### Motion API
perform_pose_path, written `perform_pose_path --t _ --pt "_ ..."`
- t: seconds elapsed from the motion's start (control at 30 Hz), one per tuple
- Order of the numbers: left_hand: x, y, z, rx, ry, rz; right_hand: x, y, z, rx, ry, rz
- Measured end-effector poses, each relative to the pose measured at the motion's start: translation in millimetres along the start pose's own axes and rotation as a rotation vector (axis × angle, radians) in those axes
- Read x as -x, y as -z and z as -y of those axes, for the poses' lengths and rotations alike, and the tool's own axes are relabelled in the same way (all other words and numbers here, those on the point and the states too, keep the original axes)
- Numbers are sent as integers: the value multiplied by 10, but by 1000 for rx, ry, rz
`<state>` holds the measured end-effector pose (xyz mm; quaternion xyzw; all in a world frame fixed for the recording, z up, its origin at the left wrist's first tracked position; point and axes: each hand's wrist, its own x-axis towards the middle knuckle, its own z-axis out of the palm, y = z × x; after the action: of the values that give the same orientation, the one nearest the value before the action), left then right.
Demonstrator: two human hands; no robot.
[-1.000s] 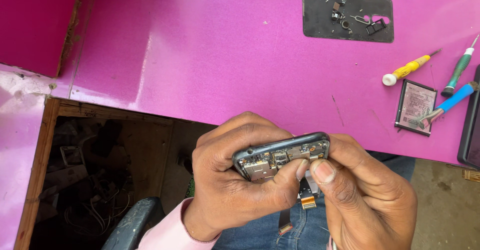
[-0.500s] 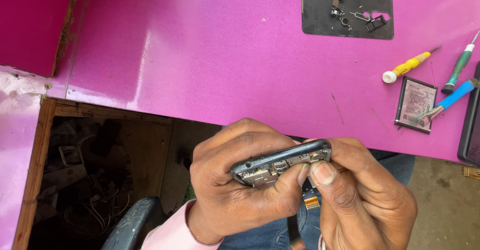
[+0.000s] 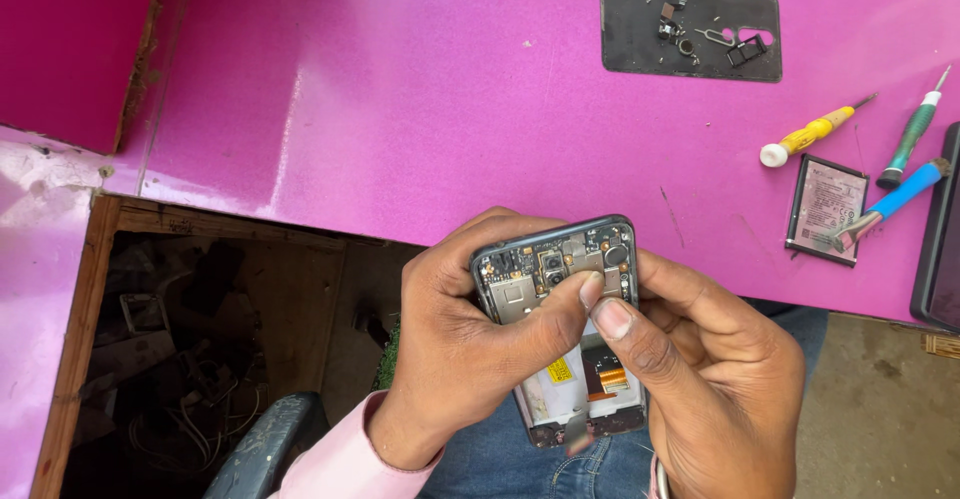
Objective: The person cleans the internal components of a disassembled smartphone using a brush and a precision tool. They remove the motherboard, brush the interior, and use a pointed tool to clean small areas on the circuit board and around the battery connector.
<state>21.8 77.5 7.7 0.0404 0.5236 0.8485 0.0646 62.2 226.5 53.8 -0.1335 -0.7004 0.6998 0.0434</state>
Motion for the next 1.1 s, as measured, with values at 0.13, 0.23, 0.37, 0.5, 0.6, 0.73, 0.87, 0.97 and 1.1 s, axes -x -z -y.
perform_pose_path --t 0.13,0.23,0.37,0.5,0.6,0.73,0.87,0.97,1.1 --pt "-14 -2 5 85 39 49 -3 14 -4 16 -9 -38" --pt "-6 -3 20 95 40 67 -9 8 28 8 -23 -49" --pt "-5 13 35 53 51 70 2 33 98 78 -47 -33" --pt "-9 13 41 15 33 47 1 64 113 75 -48 28" --pt "0 14 34 28 20 51 4 76 92 112 -82 -20" --pt "12 25 27 31 -4 58 20 82 51 95 -79 -33" --pt "9 25 38 32 13 52 8 111 12 58 -63 -4" --pt "-4 28 44 58 34 73 7 134 -15 5 -68 1" --pt "-4 34 36 180 61 161 -32 171 -57 -37 -26 -47"
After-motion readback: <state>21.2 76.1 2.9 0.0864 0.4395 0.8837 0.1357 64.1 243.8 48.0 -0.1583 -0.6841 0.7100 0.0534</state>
